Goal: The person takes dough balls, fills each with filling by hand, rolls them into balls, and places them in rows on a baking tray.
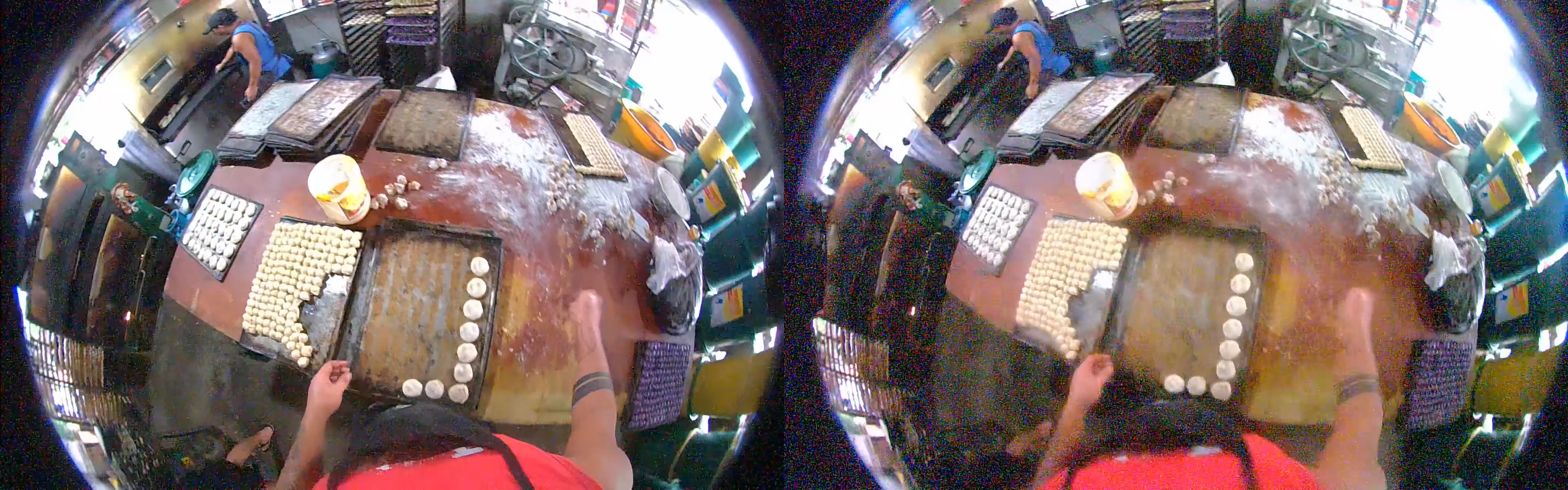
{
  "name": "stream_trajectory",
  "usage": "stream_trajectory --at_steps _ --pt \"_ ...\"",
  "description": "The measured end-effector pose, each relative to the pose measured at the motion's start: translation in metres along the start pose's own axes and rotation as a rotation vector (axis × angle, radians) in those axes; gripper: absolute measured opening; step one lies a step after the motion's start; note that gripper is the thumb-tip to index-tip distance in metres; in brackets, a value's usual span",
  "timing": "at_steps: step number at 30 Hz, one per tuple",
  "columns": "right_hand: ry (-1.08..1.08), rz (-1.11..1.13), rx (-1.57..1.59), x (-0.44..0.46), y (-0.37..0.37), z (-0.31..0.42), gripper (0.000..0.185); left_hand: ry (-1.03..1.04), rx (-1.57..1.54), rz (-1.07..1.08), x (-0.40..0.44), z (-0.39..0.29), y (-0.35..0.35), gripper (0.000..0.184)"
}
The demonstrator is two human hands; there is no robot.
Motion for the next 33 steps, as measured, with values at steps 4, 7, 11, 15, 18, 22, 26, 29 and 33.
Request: stream_trajectory --at_steps 4,7,11,15,18,22,26,29,33 --pt "0.053 -0.110 0.236 0.060 -0.081 0.094 0.028 -0.076 -0.096 -0.033 0.008 0.022 0.003 0.027" --pt "-0.380 -0.220 0.749 0.087 -0.084 0.238 0.032 -0.039 -0.020 -0.025 0.003 -0.019 0.010 0.029" --pt "-0.775 -0.179 0.903 0.101 -0.131 0.426 0.031 -0.150 -0.162 0.038 0.011 0.021 0.020 0.032" --pt "-0.833 -0.044 0.590 0.144 -0.113 0.525 0.046 -0.193 -0.308 -0.055 -0.012 0.085 0.013 0.034" --pt "-0.909 0.042 0.461 0.164 -0.084 0.559 0.064 -0.220 -0.093 -0.141 -0.030 0.022 -0.015 0.032" --pt "-0.975 0.094 0.392 0.172 -0.080 0.559 0.051 -0.347 -0.144 -0.190 -0.042 0.063 -0.017 0.033" --pt "-0.952 -0.036 0.447 0.176 -0.106 0.512 0.037 -0.419 0.057 -0.165 -0.037 0.018 -0.027 0.033" --pt "-0.926 -0.272 0.458 0.190 -0.087 0.494 0.039 -0.324 -0.110 -0.133 -0.035 0.068 -0.019 0.032" --pt "-0.991 -0.229 0.363 0.200 -0.086 0.500 0.042 -0.313 -0.100 -0.103 -0.024 0.060 -0.019 0.030"
Point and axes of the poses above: each hand's wrist, its own x-axis towards the middle knuckle, its own y-axis out of the palm, z = x × y, the point moved 8 cm from there along x, towards the middle knuckle, and after that the axes turned 1 degree about y, right-handed, at the moved point
